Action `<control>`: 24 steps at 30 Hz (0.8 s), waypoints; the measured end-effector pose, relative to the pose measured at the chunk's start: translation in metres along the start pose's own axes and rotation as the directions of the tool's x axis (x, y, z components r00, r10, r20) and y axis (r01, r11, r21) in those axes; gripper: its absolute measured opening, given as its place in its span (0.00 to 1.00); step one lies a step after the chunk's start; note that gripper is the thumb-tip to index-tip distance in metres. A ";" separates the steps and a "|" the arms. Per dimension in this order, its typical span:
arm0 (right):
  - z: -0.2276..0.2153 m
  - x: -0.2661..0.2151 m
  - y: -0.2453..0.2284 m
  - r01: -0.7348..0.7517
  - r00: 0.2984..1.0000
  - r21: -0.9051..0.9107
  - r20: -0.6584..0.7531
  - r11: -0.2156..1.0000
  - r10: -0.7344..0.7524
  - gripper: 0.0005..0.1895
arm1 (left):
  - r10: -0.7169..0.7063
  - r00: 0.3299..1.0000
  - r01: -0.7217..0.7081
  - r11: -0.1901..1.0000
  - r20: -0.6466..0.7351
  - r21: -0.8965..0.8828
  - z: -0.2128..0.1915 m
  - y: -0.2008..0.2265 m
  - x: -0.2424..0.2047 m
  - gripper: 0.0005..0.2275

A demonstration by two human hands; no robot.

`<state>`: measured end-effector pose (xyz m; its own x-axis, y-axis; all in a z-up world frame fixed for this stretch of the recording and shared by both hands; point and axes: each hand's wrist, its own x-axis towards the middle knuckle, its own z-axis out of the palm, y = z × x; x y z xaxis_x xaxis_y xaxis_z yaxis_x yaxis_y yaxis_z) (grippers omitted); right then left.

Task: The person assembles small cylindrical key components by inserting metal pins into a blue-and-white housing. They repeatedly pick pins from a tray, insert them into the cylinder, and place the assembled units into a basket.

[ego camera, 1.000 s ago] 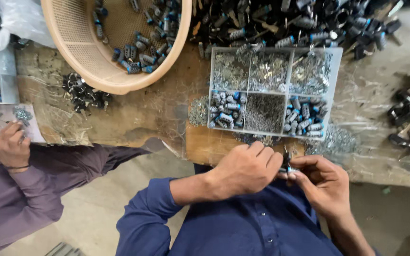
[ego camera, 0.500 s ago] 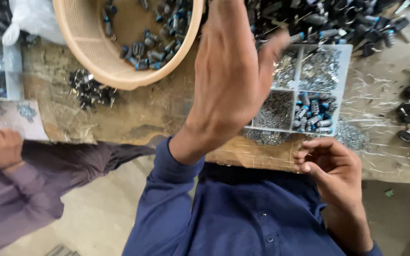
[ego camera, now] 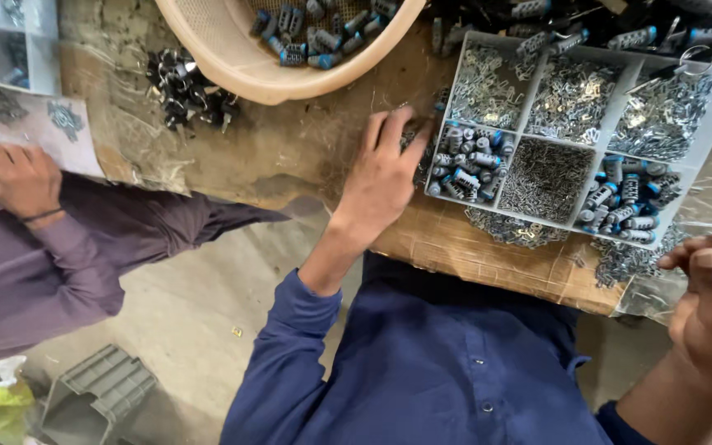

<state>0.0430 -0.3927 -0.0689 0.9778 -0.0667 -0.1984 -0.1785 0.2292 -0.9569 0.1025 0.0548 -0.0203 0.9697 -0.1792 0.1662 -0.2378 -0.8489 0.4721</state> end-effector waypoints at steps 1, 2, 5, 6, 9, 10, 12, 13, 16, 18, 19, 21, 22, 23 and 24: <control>-0.003 0.000 -0.001 0.007 1.000 -0.022 0.017 1.000 -0.007 0.07 | 0.004 1.000 -0.004 1.000 0.011 0.000 0.004 0.004 -0.005 0.19; -0.003 0.000 -0.003 0.018 1.000 -0.041 0.026 0.999 -0.017 0.07 | 0.017 1.000 -0.017 1.000 0.026 -0.001 0.004 0.007 -0.008 0.18; 0.003 -0.005 -0.003 0.038 0.999 -0.043 0.032 0.998 -0.037 0.06 | 0.001 0.999 -0.002 1.000 0.050 0.019 -0.004 0.019 -0.017 0.15; 0.005 -0.005 -0.002 0.033 0.999 -0.056 0.020 0.998 -0.032 0.05 | -0.017 0.999 0.017 1.000 0.031 -0.005 -0.006 0.022 -0.019 0.16; 0.019 0.008 -0.007 0.008 1.000 -0.035 0.016 0.999 -0.008 0.09 | -0.041 0.999 0.041 0.999 -0.001 -0.013 -0.011 0.026 -0.019 0.17; 0.026 0.010 -0.012 0.009 1.000 -0.116 0.019 0.993 -0.007 0.10 | -0.027 1.000 0.027 1.000 0.008 0.016 -0.009 0.028 -0.020 0.16; 0.044 0.018 -0.029 0.032 0.999 -0.363 0.042 0.931 -0.018 0.11 | -0.035 0.999 0.034 0.998 0.013 0.046 -0.004 0.033 -0.025 0.15; 0.056 0.024 -0.041 0.101 0.994 -0.521 0.093 0.848 -0.061 0.13 | -0.056 0.998 0.056 0.997 0.009 0.047 -0.001 0.037 -0.030 0.15; 0.102 0.036 -0.074 0.309 0.951 -0.813 0.262 0.493 -0.165 0.20 | -0.104 0.994 0.105 0.994 -0.027 0.020 0.001 0.042 -0.038 0.16; 0.128 0.038 -0.092 0.297 0.955 -0.897 0.279 0.328 -0.103 0.23 | -0.117 0.993 0.117 0.993 -0.034 0.025 0.003 0.046 -0.042 0.17; 0.138 0.039 -0.100 0.259 0.966 -0.927 0.255 0.272 -0.050 0.24 | -0.109 0.994 0.110 0.993 -0.027 0.049 0.001 0.048 -0.044 0.18; 0.153 0.042 -0.114 0.439 0.896 -0.896 0.431 0.067 -0.102 0.20 | -0.125 0.990 0.129 0.990 -0.061 0.054 -0.007 0.056 -0.046 0.19; 0.158 0.042 -0.120 0.474 0.878 -0.879 0.468 0.047 -0.104 0.17 | -0.140 0.985 0.144 0.989 -0.099 0.034 -0.014 0.061 -0.047 0.20; 0.161 0.042 -0.123 0.509 0.857 -0.860 0.504 0.027 -0.106 0.15 | -0.155 0.978 0.158 0.987 -0.137 0.013 -0.021 0.068 -0.049 0.20; 0.161 0.040 -0.126 0.497 0.867 -0.863 0.490 0.088 -0.092 0.12 | -0.149 0.982 0.146 0.989 -0.115 -0.032 -0.026 0.077 -0.051 0.21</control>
<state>0.1223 -0.2676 0.0778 0.9178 0.3966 0.0200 0.3759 -0.8513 -0.3660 0.0338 0.0117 0.0297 0.9813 0.0077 0.1924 -0.0951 -0.8494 0.5192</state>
